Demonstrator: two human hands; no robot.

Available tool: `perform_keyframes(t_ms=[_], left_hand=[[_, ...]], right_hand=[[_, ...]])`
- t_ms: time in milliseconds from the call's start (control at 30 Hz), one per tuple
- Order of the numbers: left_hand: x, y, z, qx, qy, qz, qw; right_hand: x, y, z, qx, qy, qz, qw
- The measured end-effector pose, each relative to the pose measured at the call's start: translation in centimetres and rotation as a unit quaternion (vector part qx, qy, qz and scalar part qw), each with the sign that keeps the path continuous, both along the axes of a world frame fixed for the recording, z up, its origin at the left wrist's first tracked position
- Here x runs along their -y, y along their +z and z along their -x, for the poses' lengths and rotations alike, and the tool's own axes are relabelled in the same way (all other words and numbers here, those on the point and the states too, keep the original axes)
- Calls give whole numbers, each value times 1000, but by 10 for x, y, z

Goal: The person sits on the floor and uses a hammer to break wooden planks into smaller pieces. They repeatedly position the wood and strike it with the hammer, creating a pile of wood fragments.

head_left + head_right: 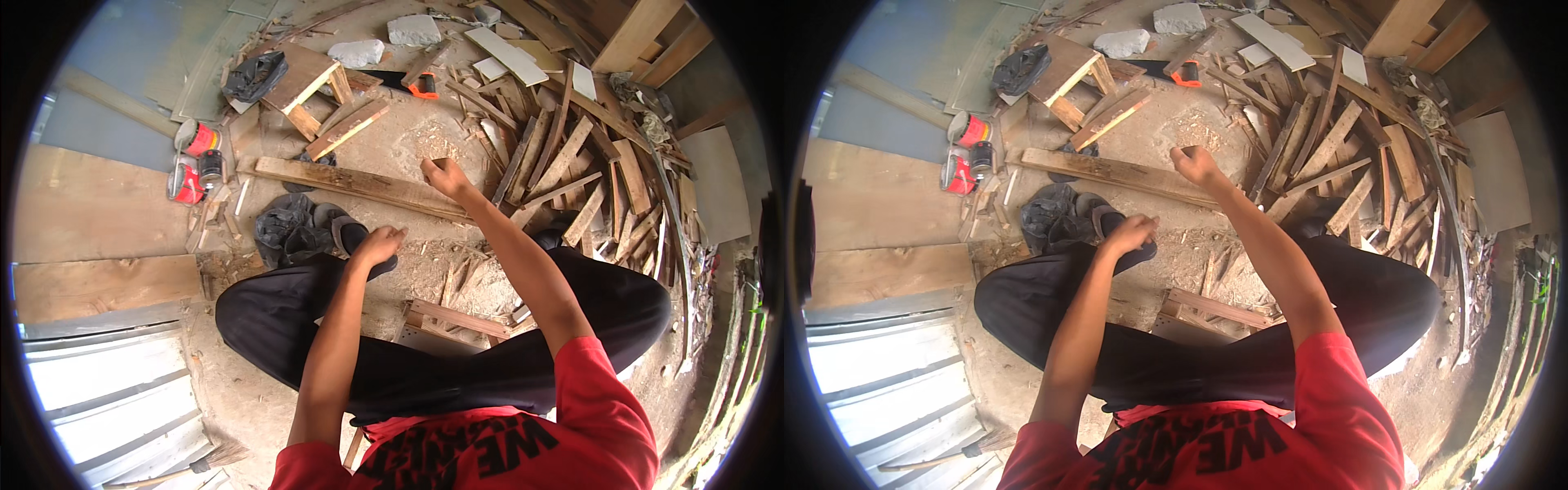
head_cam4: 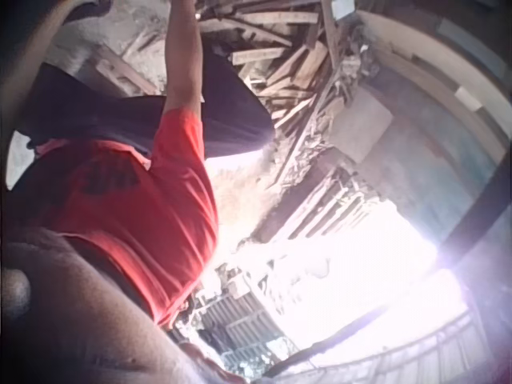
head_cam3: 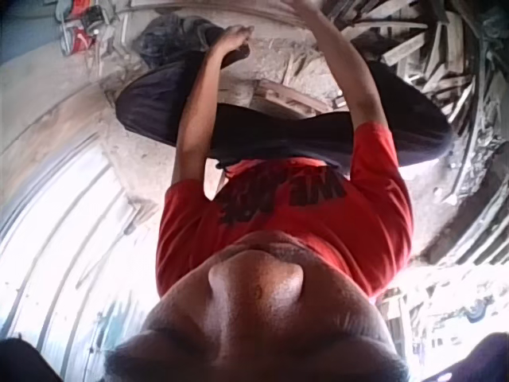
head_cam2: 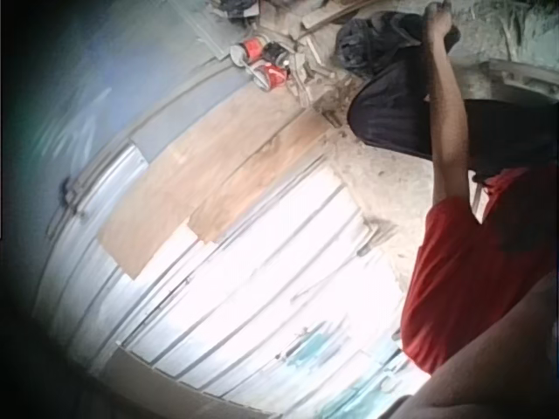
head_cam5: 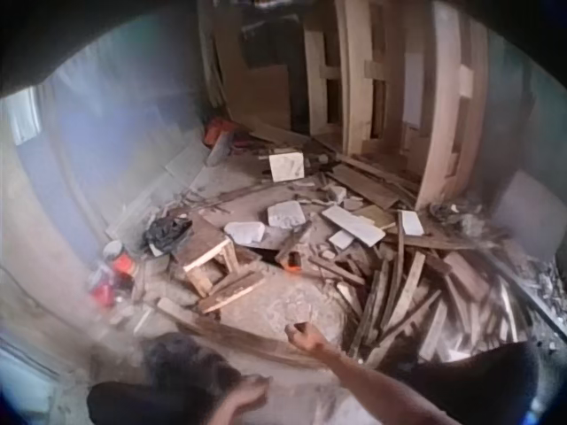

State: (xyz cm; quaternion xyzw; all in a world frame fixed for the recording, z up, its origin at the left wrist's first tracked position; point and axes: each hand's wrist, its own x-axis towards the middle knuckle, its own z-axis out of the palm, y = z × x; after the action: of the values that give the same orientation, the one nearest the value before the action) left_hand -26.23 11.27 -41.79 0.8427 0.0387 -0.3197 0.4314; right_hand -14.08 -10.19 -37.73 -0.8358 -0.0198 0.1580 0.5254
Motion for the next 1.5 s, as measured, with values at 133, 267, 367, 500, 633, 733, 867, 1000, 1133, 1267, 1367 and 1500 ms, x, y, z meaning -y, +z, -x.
perform_keyframes(t_ms=[133,267,367,500,633,733,867,1000,1133,1267,1367,1500], left_hand=[[-25,76,-16,38,43,-58,997],[-10,135,-13,117,64,-23,991],[-27,128,-10,101,72,-54,991],[-22,70,-13,165,99,-209,959],[-1,41,-26,131,56,-285,948],[12,13,-38,152,35,-322,934],[14,-20,-67,245,101,-317,910],[-36,-25,-118,323,199,-270,885],[-121,-11,-169,378,345,-303,804],[-251,-38,-220,415,418,-309,747],[-346,-87,-262,406,398,-336,751],[-483,-207,-309,312,311,-446,779]], right_hand=[[-10,-4,13,-19,2,-62,998],[9,-34,16,-18,-46,-105,993],[5,-28,30,-2,23,-140,990],[4,-32,37,11,92,-89,992],[1,-17,42,-34,130,-66,989],[7,-20,34,-94,121,-81,985],[2,-23,37,-23,142,-28,989],[-8,13,40,-65,121,48,989],[-4,-2,30,-60,78,38,994],[0,-8,33,-67,78,-9,995],[0,12,30,-102,150,-7,983],[3,17,13,-220,204,-96,949]])
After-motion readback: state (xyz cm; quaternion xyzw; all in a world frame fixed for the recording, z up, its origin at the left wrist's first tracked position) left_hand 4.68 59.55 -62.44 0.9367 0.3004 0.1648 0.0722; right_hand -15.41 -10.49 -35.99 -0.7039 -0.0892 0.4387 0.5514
